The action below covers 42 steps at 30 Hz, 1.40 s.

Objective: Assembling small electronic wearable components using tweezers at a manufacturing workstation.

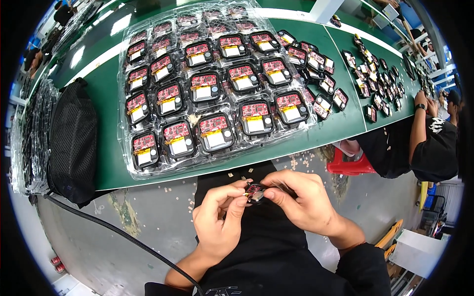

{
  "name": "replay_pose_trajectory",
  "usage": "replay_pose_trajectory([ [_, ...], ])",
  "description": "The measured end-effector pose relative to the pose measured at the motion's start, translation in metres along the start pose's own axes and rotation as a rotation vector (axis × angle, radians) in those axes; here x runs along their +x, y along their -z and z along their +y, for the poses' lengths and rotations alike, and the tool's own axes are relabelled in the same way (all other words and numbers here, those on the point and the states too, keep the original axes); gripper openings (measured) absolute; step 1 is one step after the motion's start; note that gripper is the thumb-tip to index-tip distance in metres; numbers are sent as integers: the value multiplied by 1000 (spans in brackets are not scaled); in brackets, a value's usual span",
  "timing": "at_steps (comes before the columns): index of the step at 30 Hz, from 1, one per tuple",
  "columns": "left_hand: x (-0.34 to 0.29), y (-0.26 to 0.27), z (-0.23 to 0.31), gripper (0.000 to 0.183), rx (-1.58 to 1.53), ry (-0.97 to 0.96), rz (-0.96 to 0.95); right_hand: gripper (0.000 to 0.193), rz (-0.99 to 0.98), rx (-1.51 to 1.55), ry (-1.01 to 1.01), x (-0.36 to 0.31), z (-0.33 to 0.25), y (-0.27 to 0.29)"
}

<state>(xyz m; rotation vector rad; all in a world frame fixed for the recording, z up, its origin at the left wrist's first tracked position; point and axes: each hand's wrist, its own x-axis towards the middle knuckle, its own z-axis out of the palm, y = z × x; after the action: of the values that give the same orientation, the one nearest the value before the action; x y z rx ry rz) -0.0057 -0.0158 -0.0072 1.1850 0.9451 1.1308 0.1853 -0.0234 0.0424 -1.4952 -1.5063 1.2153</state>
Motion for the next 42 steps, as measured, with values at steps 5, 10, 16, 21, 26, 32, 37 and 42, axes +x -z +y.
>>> replay_pose_trajectory([
  [5,10,8,7,27,-312,392,-219,19,-12,-266,198,5,-2,11],
  [10,13,6,8,38,107,30,-307,16,-67,-230,162,11,-3,10],
  [16,10,1,6,41,194,28,-254,18,-19,-78,102,11,8,2],
  [21,11,2,3,40,32,129,-76,38,-6,-132,77,8,-6,7],
  [26,10,2,10,44,144,20,-36,50,-76,-420,236,-9,-9,19],
  [32,8,3,20,47,334,-214,-59,31,218,-793,599,-4,-8,28],
  [37,10,3,23,45,417,-308,-39,33,224,-862,655,-3,-11,29],
  [42,11,2,24,41,526,-409,-38,33,240,-955,686,-3,-14,25],
])
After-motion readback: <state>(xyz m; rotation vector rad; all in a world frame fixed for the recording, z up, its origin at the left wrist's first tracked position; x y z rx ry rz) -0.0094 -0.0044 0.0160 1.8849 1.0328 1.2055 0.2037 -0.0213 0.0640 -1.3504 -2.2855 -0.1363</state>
